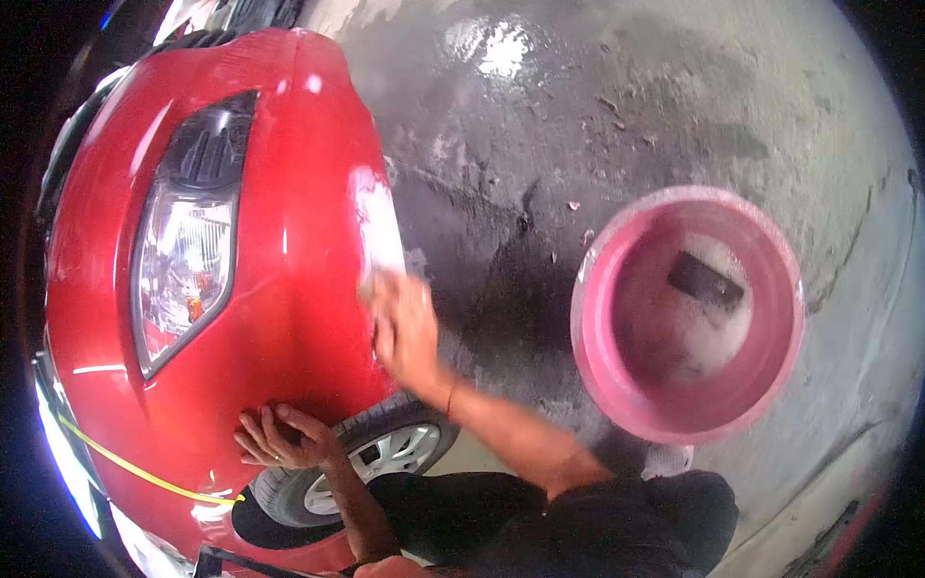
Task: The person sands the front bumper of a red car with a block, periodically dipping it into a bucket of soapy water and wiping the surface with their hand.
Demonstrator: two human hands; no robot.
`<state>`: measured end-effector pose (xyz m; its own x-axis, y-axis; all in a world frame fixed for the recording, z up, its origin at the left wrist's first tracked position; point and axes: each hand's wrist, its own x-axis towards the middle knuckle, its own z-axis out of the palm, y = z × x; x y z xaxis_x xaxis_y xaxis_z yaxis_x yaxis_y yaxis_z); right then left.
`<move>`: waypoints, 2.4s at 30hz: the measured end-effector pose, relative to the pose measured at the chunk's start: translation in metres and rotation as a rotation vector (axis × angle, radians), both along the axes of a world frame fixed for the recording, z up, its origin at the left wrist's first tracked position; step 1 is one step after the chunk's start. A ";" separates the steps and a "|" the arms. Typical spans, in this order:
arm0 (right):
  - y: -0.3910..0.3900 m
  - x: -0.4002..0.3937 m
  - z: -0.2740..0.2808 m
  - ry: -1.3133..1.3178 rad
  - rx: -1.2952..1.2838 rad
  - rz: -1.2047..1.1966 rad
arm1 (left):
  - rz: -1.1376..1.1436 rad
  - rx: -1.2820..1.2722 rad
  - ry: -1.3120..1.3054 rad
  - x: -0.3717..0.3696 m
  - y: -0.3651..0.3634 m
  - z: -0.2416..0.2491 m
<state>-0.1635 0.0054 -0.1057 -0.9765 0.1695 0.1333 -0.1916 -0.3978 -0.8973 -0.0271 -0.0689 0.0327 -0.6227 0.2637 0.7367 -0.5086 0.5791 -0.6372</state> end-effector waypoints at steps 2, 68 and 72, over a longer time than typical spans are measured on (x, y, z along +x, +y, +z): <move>0.006 -0.081 0.000 -0.100 -0.052 0.138 | 0.001 0.003 -0.001 -0.001 -0.001 -0.002; -0.015 -0.049 -0.021 -0.360 -0.266 0.102 | 0.000 -0.041 0.005 -0.003 -0.001 -0.002; -0.001 -0.056 -0.013 -0.415 -0.236 0.208 | 0.020 -0.034 -0.004 -0.005 0.001 -0.011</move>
